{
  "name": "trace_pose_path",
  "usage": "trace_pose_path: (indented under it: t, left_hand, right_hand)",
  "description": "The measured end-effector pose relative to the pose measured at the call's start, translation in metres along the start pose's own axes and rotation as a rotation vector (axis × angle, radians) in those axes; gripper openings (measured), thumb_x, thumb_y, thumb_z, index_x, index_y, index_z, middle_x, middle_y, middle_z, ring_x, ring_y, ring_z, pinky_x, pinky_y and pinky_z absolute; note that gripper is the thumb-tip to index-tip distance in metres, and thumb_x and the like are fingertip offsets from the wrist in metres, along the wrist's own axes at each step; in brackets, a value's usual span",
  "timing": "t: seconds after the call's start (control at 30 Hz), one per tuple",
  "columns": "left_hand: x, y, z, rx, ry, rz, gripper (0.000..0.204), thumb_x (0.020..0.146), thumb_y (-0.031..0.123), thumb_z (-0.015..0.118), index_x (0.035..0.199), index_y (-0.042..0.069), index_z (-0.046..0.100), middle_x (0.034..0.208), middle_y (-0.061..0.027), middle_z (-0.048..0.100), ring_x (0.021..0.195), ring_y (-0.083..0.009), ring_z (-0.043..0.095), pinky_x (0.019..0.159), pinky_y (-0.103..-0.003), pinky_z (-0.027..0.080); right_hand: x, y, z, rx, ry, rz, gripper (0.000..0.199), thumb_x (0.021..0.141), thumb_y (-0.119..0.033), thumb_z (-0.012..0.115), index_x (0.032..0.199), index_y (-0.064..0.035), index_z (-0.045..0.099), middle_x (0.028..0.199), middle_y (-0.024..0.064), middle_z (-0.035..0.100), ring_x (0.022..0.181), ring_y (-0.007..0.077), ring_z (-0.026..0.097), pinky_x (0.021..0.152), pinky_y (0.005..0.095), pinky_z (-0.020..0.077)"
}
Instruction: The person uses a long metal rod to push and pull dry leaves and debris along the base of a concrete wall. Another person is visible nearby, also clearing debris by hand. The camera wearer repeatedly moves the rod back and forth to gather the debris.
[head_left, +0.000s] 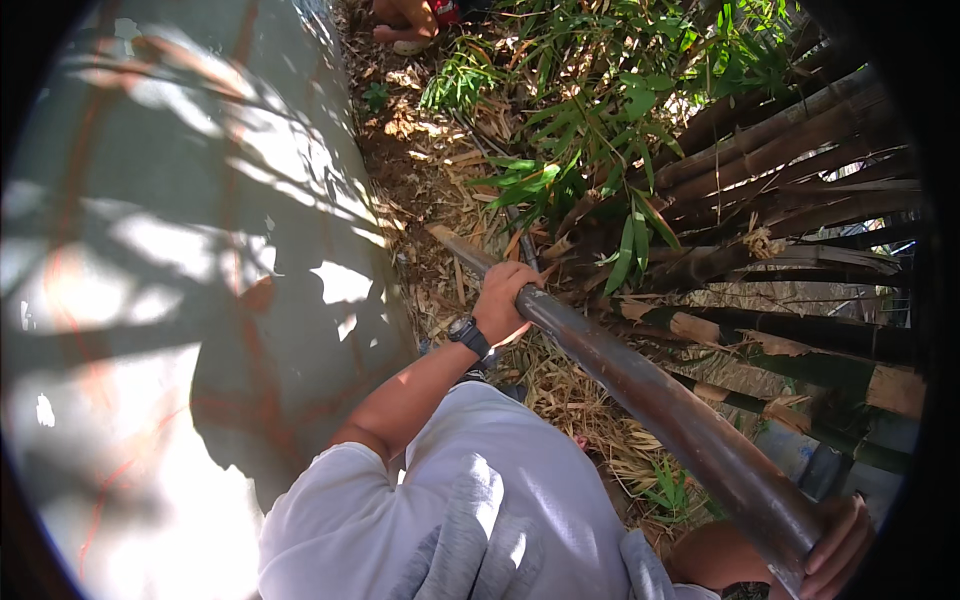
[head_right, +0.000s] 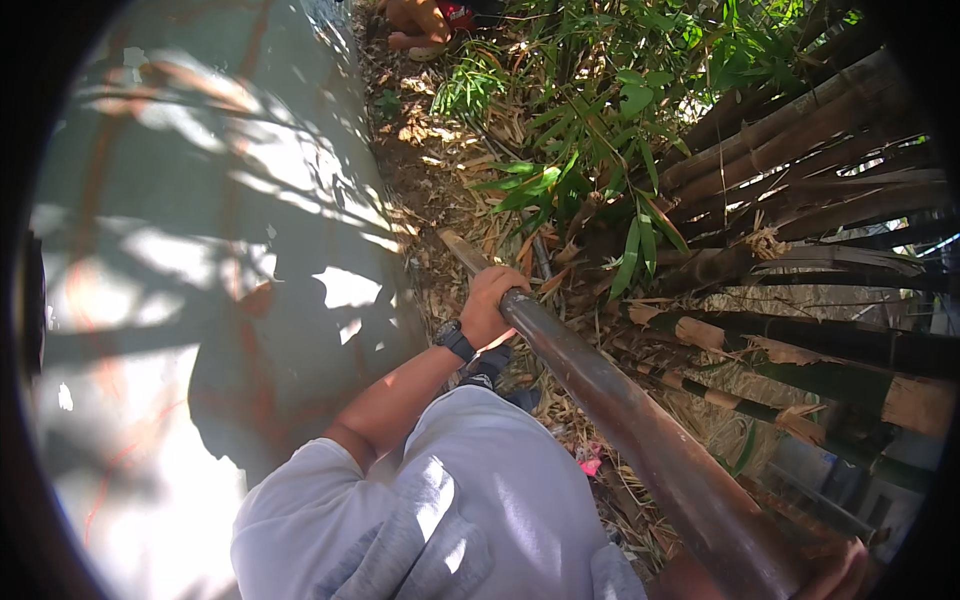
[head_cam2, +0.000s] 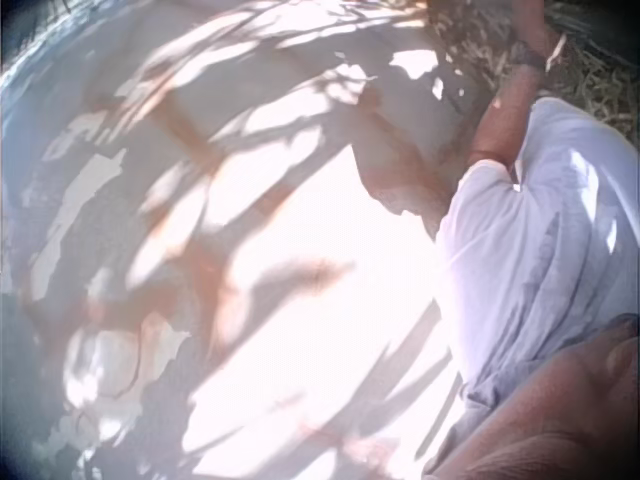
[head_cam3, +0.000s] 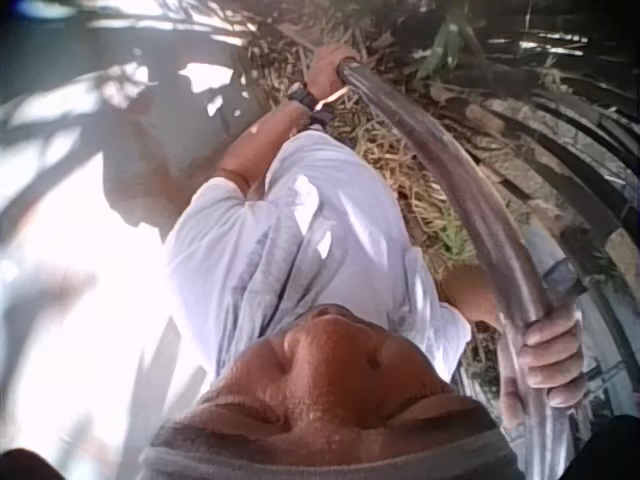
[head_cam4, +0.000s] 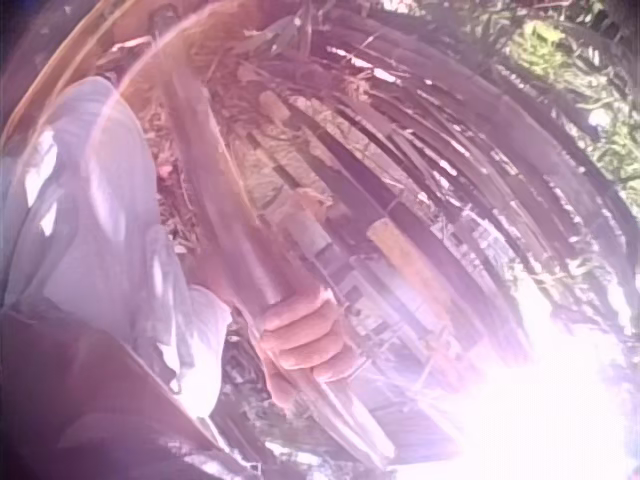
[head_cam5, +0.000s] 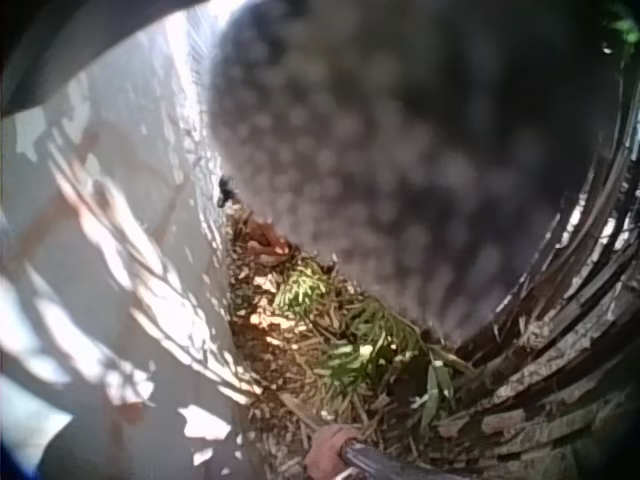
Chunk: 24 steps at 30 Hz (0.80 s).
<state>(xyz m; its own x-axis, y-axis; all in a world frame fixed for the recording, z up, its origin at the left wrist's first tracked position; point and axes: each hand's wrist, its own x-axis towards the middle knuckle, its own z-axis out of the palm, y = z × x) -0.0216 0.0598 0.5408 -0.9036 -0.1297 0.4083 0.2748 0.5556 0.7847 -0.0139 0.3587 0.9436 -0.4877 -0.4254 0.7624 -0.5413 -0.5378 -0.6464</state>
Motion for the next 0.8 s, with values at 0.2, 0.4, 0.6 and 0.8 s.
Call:
trace_pose_path:
  t: [0.2, 0.4, 0.6, 0.8]
  left_hand:
    - [-0.026, -0.107, 0.005, 0.016, -0.157, -0.068, 0.042, 0.064, 0.007, 0.081, 0.101, 0.012, 0.062, 0.103, -0.0104, 0.062, 0.101, -0.0372, 0.057, 0.090, -0.045, 0.046]
    - [-0.002, -0.129, 0.024, 0.015, -0.540, -0.138, 0.045, 0.062, 0.005, 0.081, 0.103, 0.011, 0.065, 0.101, -0.0121, 0.066, 0.100, -0.0377, 0.062, 0.086, -0.045, 0.051]
    - [0.030, -0.126, 0.038, 0.093, -1.019, -0.201, 0.047, 0.061, 0.005, 0.079, 0.106, 0.010, 0.070, 0.102, -0.0136, 0.072, 0.100, -0.0354, 0.067, 0.083, -0.045, 0.053]
    - [0.008, -0.084, 0.037, 0.159, -0.718, -0.088, 0.046, 0.066, 0.007, 0.078, 0.111, 0.011, 0.068, 0.103, -0.0138, 0.068, 0.103, -0.0377, 0.062, 0.089, -0.047, 0.050]
  right_hand:
    - [-0.052, 0.093, 0.009, 0.154, -0.070, 0.020, 0.013, 0.098, -0.015, 0.061, 0.095, -0.0050, 0.054, 0.084, 0.0136, 0.070, 0.071, 0.0274, 0.072, 0.064, 0.0403, 0.0602]
    - [-0.099, 0.063, 0.022, -0.220, 0.492, 0.186, 0.048, 0.088, -0.049, 0.073, 0.107, -0.0110, 0.049, 0.088, 0.0005, 0.054, 0.079, 0.0160, 0.055, 0.079, 0.0335, 0.0433]
    - [-0.133, 0.048, 0.025, -0.178, 0.860, 0.282, 0.032, 0.103, -0.038, 0.054, 0.120, -0.0115, 0.048, 0.107, 0.0040, 0.050, 0.103, 0.0221, 0.051, 0.105, 0.0451, 0.0376]
    - [-0.143, 0.012, 0.016, -0.153, 0.720, 0.273, 0.037, 0.097, -0.039, 0.061, 0.114, -0.0089, 0.048, 0.102, 0.0054, 0.048, 0.105, 0.0228, 0.049, 0.110, 0.0464, 0.0324]
